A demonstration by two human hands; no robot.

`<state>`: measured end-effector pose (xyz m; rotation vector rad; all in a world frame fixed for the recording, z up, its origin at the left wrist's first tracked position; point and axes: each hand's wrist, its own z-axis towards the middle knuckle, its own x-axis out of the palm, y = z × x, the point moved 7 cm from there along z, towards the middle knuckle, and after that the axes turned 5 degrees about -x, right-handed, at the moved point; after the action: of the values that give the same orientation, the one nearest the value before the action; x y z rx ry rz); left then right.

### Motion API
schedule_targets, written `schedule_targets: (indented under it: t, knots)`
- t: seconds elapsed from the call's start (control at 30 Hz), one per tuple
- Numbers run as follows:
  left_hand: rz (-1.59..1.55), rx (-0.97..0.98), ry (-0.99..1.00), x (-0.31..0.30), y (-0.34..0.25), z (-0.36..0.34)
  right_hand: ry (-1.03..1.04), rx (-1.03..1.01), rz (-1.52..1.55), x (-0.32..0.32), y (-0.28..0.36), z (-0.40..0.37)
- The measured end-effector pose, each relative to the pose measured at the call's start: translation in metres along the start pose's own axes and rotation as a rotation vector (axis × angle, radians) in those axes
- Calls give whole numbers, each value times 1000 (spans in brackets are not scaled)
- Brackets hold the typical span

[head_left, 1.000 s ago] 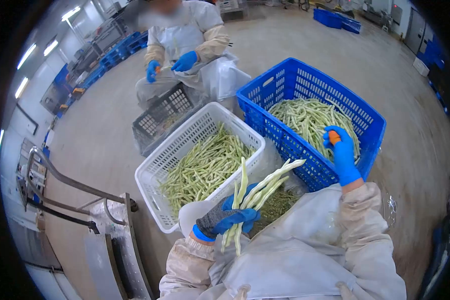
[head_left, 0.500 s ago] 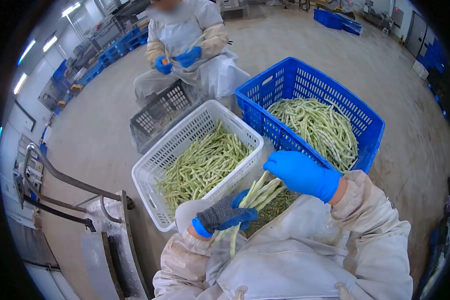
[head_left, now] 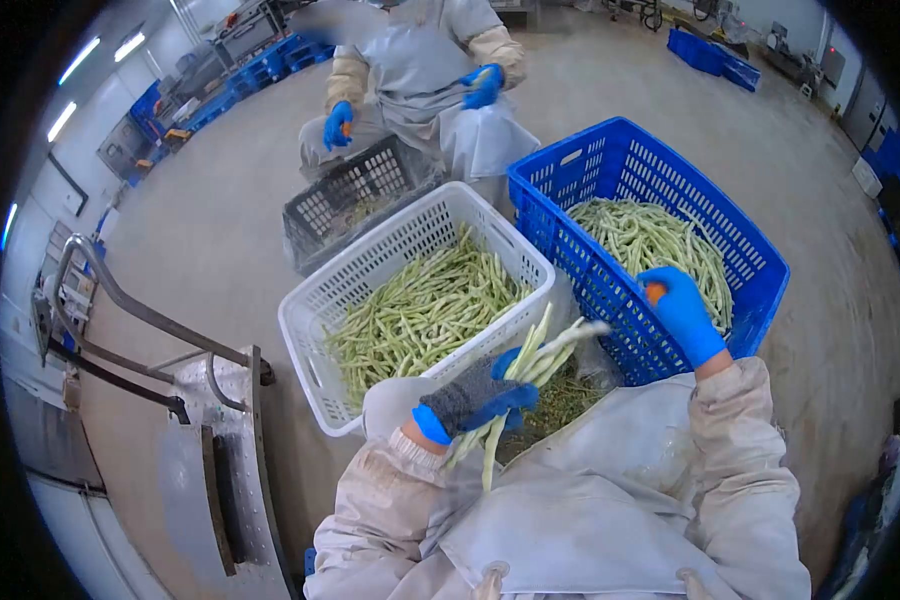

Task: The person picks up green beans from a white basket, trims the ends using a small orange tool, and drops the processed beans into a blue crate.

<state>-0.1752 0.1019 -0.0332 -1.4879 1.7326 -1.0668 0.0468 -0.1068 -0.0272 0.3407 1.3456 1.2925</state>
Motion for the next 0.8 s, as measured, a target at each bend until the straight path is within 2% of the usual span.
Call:
schedule_targets:
  t: [0.03,0.07,0.1,0.17,0.2,0.27,0.3,0.43,0.53,0.6,0.67,0.7,0.77,0.8]
  knots:
    - [66,-55,-36,-1,-5,-1,204,-280,-276,13,34,-10]
    - [66,-50,-30,0,-6,2,161,-427,-339,20,92,-18]
    - [94,-28,-46,0,-8,6,143,-532,-238,26,126,-23]
    - [134,-16,-47,3,-11,9,319,-507,-82,45,168,-35]
    - [138,-18,-41,5,-11,10,313,-502,-83,50,170,-35]
    - [179,-1,-30,6,-14,9,558,-541,-235,77,164,-42]
    - [178,-1,-31,6,-13,10,508,-669,-305,80,165,-44]
    - [129,-23,-20,5,-16,3,540,-664,-376,89,158,-51]
    - [139,-49,-20,5,-10,4,420,-687,-443,95,141,-53]
    - [141,-41,-21,4,-4,3,45,-268,27,56,99,-26]
    - [-48,63,45,3,-7,-4,-202,-74,6,-1,67,-5]
    - [-45,51,39,0,-3,-6,-200,-67,18,-9,59,-9]
    - [-125,71,-14,-8,-3,-3,-106,-231,-183,-14,61,-12]
    - [-120,74,-12,-8,-6,-2,-112,-233,-184,-10,67,-15]
